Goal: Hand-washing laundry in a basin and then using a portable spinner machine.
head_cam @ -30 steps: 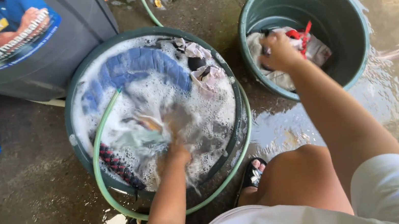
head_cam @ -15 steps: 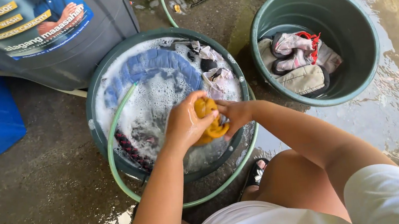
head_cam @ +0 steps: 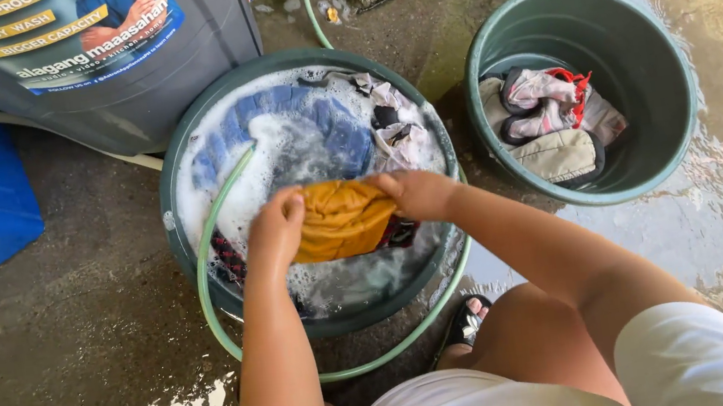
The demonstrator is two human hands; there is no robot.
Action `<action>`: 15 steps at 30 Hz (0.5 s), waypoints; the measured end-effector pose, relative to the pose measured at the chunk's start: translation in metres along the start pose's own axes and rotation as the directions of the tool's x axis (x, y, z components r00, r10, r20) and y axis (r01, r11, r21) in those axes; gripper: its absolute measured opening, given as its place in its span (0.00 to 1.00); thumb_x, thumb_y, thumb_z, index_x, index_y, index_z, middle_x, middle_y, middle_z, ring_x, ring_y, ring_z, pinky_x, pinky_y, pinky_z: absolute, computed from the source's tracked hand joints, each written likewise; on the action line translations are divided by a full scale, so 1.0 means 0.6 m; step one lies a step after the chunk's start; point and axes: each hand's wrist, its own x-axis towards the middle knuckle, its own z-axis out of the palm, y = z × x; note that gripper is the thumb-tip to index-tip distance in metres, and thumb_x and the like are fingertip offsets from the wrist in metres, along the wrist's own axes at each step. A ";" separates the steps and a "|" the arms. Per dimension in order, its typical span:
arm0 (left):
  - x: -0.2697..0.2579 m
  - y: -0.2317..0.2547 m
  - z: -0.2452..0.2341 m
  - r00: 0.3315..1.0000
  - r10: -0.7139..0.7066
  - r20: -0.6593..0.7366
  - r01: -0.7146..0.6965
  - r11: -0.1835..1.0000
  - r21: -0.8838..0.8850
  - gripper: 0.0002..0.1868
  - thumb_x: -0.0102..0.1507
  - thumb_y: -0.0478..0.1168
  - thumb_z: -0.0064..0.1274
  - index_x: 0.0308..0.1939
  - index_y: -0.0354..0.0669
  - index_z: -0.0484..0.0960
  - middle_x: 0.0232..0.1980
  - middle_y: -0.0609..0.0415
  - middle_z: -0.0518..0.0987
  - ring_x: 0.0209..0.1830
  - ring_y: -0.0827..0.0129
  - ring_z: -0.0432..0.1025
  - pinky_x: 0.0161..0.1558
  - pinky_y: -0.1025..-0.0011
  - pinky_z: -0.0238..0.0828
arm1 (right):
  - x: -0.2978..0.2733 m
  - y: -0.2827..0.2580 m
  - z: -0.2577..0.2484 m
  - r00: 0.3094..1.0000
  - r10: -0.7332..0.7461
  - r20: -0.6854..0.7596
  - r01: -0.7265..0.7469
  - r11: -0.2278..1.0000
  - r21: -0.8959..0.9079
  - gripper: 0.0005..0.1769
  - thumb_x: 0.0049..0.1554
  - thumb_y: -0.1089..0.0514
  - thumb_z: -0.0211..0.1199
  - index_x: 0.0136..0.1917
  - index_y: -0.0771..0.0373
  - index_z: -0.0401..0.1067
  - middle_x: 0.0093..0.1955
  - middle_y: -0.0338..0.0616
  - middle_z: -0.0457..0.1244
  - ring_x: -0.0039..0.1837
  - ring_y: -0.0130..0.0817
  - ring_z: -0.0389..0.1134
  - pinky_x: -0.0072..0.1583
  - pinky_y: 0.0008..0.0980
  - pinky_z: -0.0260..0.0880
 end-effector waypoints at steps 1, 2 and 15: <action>0.017 -0.037 0.027 1.000 -0.002 0.016 0.002 1.000 0.028 0.19 0.69 0.51 0.47 0.62 0.60 0.81 0.57 0.43 0.80 0.56 0.50 0.78 0.59 0.58 0.71 | 0.015 0.011 0.024 0.996 -0.004 0.092 0.003 1.000 0.004 0.36 0.61 0.55 0.62 0.78 0.45 0.52 0.67 0.58 0.61 0.69 0.59 0.62 0.66 0.53 0.64; 0.026 -0.077 0.059 1.000 -0.014 0.017 0.014 1.000 0.028 0.19 0.69 0.51 0.47 0.62 0.60 0.81 0.57 0.43 0.80 0.56 0.50 0.78 0.59 0.58 0.71 | 0.021 0.018 0.050 0.995 -0.007 0.103 0.006 1.000 0.009 0.36 0.61 0.55 0.62 0.78 0.45 0.52 0.67 0.58 0.61 0.69 0.59 0.62 0.66 0.53 0.64; 0.053 -0.345 0.302 0.794 -0.440 0.420 0.364 0.897 0.251 0.30 0.71 0.60 0.41 0.72 0.54 0.70 0.68 0.46 0.74 0.64 0.54 0.72 0.66 0.49 0.62 | 0.088 0.084 0.211 0.818 0.356 0.451 -0.234 0.923 -0.305 0.18 0.63 0.51 0.57 0.58 0.64 0.78 0.57 0.59 0.71 0.57 0.52 0.76 0.58 0.47 0.76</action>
